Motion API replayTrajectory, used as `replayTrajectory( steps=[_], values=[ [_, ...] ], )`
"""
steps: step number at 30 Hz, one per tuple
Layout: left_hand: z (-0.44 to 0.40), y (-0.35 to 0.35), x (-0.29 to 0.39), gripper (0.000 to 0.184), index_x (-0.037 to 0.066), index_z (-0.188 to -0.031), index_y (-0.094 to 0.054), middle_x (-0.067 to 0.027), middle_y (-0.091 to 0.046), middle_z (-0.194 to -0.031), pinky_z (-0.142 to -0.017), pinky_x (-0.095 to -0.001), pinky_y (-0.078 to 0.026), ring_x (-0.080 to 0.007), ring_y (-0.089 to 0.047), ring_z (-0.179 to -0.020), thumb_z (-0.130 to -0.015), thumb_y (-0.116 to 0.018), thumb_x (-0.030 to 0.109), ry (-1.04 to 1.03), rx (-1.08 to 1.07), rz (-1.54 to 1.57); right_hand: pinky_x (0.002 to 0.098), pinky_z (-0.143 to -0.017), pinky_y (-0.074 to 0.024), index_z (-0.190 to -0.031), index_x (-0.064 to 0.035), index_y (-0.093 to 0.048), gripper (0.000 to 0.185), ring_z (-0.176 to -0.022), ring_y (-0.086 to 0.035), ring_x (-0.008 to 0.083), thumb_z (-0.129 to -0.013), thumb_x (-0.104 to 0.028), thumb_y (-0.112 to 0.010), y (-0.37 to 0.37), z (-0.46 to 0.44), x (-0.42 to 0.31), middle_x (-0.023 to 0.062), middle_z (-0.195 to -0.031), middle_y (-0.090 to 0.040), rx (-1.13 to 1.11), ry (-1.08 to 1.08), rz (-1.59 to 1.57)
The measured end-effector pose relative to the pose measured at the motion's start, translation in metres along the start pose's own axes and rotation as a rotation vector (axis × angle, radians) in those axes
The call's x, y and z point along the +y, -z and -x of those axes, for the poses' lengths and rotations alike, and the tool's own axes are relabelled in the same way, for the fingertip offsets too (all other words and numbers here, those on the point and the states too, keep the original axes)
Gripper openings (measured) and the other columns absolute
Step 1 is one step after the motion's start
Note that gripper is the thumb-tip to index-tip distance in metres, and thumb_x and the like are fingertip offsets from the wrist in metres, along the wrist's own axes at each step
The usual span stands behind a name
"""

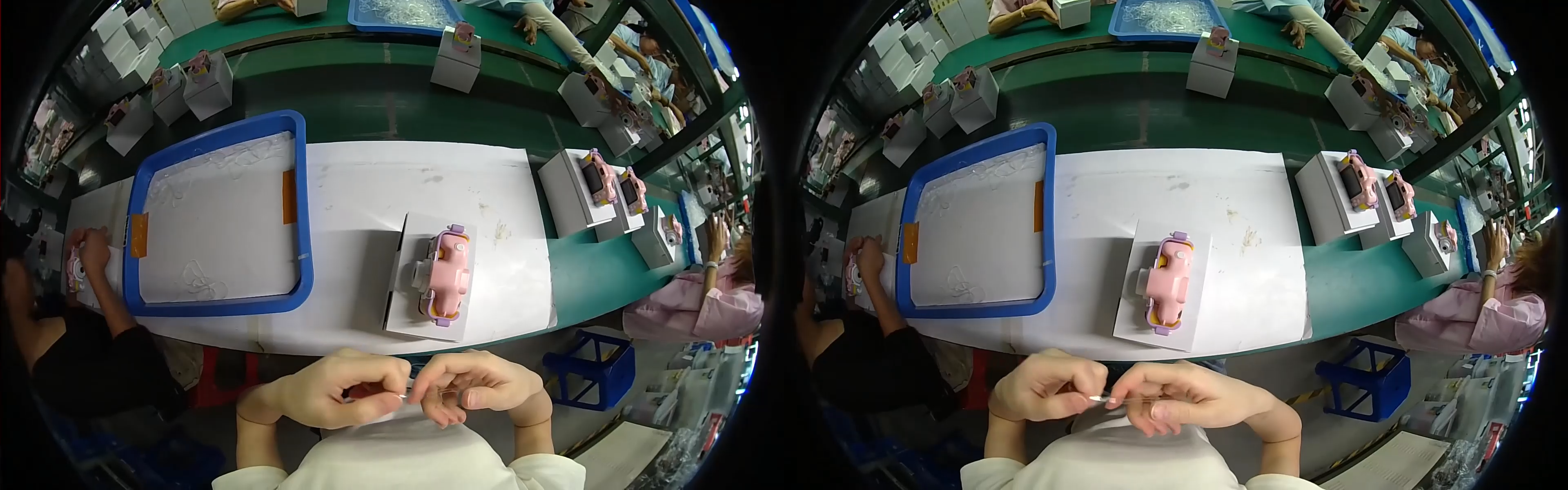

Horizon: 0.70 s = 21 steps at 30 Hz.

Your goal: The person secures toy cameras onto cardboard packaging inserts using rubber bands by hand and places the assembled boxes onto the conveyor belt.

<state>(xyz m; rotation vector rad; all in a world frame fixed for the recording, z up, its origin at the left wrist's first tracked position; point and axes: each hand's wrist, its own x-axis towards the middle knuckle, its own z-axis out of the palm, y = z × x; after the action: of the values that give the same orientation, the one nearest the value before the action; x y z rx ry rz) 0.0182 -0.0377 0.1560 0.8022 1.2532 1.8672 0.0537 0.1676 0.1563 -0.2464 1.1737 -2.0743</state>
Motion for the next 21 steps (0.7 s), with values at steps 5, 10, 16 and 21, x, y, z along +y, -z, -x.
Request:
replayTrajectory(
  steps=[5,10,16,21],
  values=[
    [-0.007,-0.006,-0.012,0.012,0.005,-0.072,-0.043,-0.0017,-0.042,-0.066,-0.053,-0.0225,-0.026,-0.0112,-0.031,-0.056,-0.081,-0.043,-0.002,0.16,0.073,-0.057,0.0258,-0.055,-0.0358,-0.065,0.0008,-0.055,0.023,-0.04,-0.033,0.0136,-0.078,-0.017,-0.051,0.013,0.006,0.0,0.0058,-0.049,-0.048,0.043,0.03,0.075],
    [-0.002,-0.003,-0.02,0.016,0.005,-0.067,-0.043,-0.0012,-0.041,-0.063,-0.051,-0.0225,-0.025,-0.0115,-0.03,-0.055,-0.08,-0.043,-0.004,0.073,0.166,0.122,0.0255,-0.057,-0.034,-0.056,-0.0036,-0.05,0.025,-0.047,-0.034,0.0126,-0.08,-0.009,-0.047,0.027,0.016,0.007,0.0033,-0.051,-0.045,-0.005,0.224,0.055],
    [0.014,0.008,-0.031,0.021,0.012,-0.053,-0.033,-0.0002,-0.03,-0.044,-0.043,-0.0251,-0.025,-0.0115,-0.021,-0.038,-0.071,-0.044,0.009,-0.244,0.148,0.587,0.034,-0.064,-0.0326,-0.046,-0.0104,-0.043,0.032,-0.045,-0.032,0.0143,-0.077,-0.013,-0.049,0.028,0.033,0.014,0.0027,-0.044,-0.039,0.08,0.634,0.062],
    [0.048,0.043,-0.025,0.019,0.014,-0.056,-0.031,0.0012,-0.022,-0.042,-0.045,-0.0275,-0.032,-0.0092,-0.016,-0.036,-0.07,-0.044,0.014,-0.535,0.185,0.742,0.0334,-0.071,-0.0285,-0.044,-0.0163,-0.033,0.04,-0.035,-0.028,0.0144,-0.08,-0.032,-0.038,0.058,0.089,0.002,-0.0019,-0.034,-0.026,0.201,0.986,0.037]
  ],
)
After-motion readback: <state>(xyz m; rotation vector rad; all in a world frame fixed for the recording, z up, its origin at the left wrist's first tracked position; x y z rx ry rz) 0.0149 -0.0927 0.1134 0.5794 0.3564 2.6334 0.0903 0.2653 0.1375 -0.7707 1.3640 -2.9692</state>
